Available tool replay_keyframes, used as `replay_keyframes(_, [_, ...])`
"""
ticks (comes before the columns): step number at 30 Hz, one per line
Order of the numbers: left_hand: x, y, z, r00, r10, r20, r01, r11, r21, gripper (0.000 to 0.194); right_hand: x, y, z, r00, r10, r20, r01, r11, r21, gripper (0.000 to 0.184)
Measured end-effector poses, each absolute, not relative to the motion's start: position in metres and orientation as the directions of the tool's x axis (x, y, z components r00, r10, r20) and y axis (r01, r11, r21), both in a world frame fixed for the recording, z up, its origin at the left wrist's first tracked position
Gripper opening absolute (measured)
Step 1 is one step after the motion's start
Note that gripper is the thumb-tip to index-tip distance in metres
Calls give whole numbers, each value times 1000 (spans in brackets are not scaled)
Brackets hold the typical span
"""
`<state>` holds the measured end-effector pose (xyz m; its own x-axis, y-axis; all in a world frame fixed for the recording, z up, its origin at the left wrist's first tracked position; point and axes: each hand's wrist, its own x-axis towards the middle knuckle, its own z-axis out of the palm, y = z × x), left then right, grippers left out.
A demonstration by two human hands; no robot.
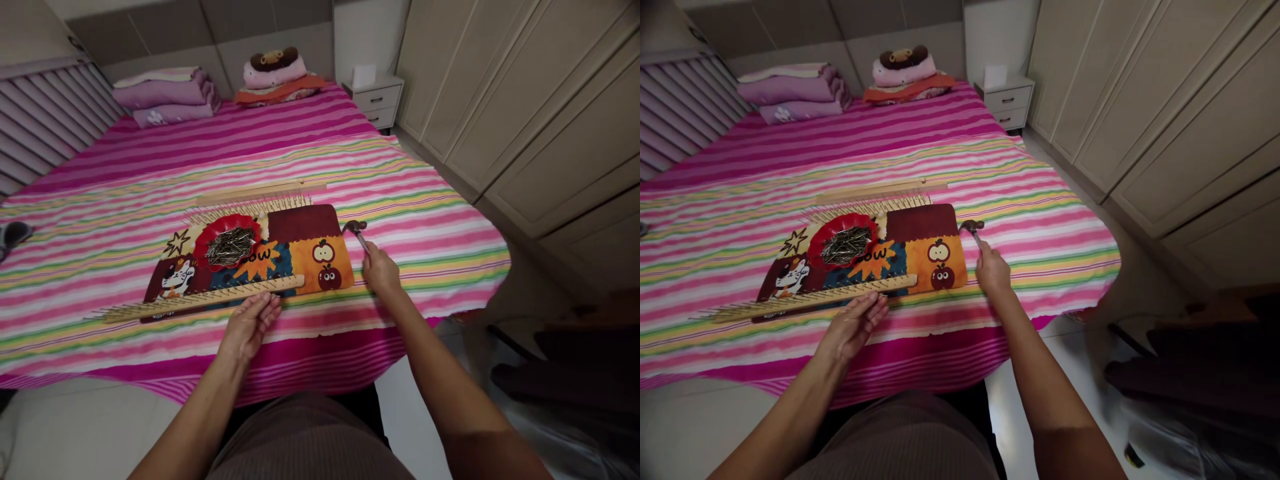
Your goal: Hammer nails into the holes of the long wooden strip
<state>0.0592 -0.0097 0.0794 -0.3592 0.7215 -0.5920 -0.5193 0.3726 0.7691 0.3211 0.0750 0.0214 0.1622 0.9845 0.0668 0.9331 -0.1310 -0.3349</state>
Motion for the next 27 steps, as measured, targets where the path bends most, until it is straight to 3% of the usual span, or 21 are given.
replay_keyframes(3, [60,-8,75,-431,754,-497,-421,319,849,11,322,75,21,161,985,64,932,-130,-338,45])
replay_keyframes(6, [61,-7,65,-546,818,-182,-76,168,983,14,323,75,20,155,985,72,934,-122,-335,44])
replay_keyframes(8, [62,-6,54,-542,841,11,167,95,981,19,323,75,20,147,986,76,936,-114,-334,44])
replay_keyframes(10, [62,-4,43,-513,853,92,299,78,951,23,323,75,20,142,987,75,938,-110,-330,44])
replay_keyframes(18, [60,2,36,-485,860,162,534,144,833,28,324,74,19,136,988,69,940,-107,-325,45])
replay_keyframes(27, [60,4,47,-482,871,98,550,213,808,25,322,75,19,138,988,66,940,-110,-324,46])
